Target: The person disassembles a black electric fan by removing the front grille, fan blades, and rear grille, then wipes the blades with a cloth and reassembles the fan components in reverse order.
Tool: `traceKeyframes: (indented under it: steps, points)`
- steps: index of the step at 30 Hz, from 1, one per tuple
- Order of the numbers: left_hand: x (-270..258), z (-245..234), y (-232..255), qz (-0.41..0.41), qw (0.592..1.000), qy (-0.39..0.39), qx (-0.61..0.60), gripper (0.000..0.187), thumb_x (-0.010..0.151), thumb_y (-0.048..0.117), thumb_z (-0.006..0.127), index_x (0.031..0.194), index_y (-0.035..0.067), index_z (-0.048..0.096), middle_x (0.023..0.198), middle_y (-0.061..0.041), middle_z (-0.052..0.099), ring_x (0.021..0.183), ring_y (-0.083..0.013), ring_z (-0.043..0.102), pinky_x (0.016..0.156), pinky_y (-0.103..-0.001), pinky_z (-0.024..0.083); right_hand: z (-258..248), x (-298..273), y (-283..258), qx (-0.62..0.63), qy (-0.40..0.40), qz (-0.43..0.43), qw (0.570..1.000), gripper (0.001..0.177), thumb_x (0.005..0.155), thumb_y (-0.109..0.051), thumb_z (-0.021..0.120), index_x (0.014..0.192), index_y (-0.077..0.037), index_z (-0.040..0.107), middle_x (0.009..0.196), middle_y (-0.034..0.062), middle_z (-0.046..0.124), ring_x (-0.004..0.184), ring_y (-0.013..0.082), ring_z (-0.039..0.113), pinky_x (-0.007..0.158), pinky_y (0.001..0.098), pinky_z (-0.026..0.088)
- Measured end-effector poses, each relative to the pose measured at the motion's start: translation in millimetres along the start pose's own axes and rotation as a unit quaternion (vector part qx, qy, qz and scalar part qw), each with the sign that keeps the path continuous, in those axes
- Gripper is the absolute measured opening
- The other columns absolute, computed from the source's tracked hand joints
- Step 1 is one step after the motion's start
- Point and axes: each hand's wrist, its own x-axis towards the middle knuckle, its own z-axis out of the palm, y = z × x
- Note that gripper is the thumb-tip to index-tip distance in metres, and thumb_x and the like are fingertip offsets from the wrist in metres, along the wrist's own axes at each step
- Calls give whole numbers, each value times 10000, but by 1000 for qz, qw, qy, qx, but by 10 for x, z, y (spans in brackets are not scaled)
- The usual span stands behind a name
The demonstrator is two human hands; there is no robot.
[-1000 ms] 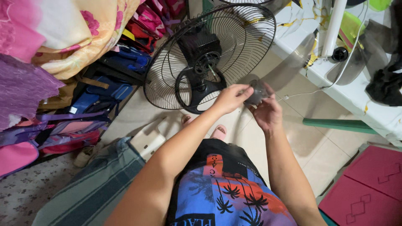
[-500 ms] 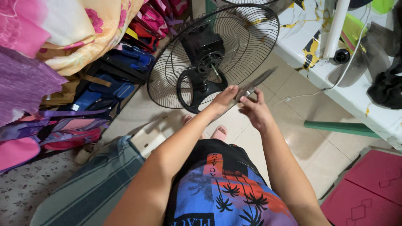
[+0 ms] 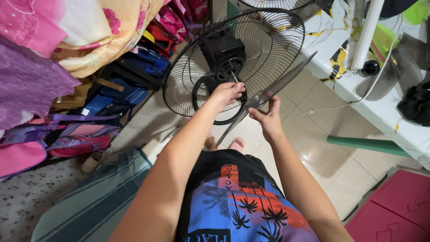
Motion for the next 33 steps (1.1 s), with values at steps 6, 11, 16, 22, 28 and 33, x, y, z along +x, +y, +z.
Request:
traceKeyframes:
  steps: [6,11,16,22,28,33]
  points:
    - [-1,92,33,-59,995,83,-21,340,844,435,832,977,139,731,891,62,725,785,-66,628,685,-265,481,51,17,18,-7,14,4,1000,765,842,8,791,1431,-92,313,1517,116,389,1055,201,659,770,314,593]
    - [12,16,49,-64,996,68,-6,375,814,477,847,944,155,705,881,57,710,777,-64,631,696,-259,488,63,57,48,2,5,-7,1000,777,831,13,799,1416,-89,296,1529,113,361,1035,217,683,794,313,591]
    - [-90,-7,115,-60,997,33,18,336,901,451,731,1053,152,751,977,61,765,847,-47,643,729,-258,472,95,96,75,2,3,-10,1000,776,841,19,790,1431,-96,298,1536,113,366,1017,219,681,794,328,589]
    - [-174,-11,187,-57,998,-4,34,317,981,396,625,1177,184,757,1072,87,768,904,-37,612,794,-269,432,148,86,42,50,-31,-41,997,815,857,66,766,1500,-111,297,1583,100,354,1261,208,570,965,399,574]
    - [-184,-52,155,-60,998,-7,35,295,996,403,609,1167,215,759,1053,107,755,884,-29,602,778,-266,433,35,-1,-131,220,-89,73,969,866,820,50,749,1531,-251,355,1473,103,498,1334,309,552,1090,509,493]
    - [-148,140,52,-68,997,42,-24,272,1010,372,588,1145,202,751,1003,116,721,860,-75,599,773,-298,454,-167,-60,-158,311,-115,80,940,848,811,99,714,1524,-281,456,1532,82,498,1403,314,521,1178,541,415]
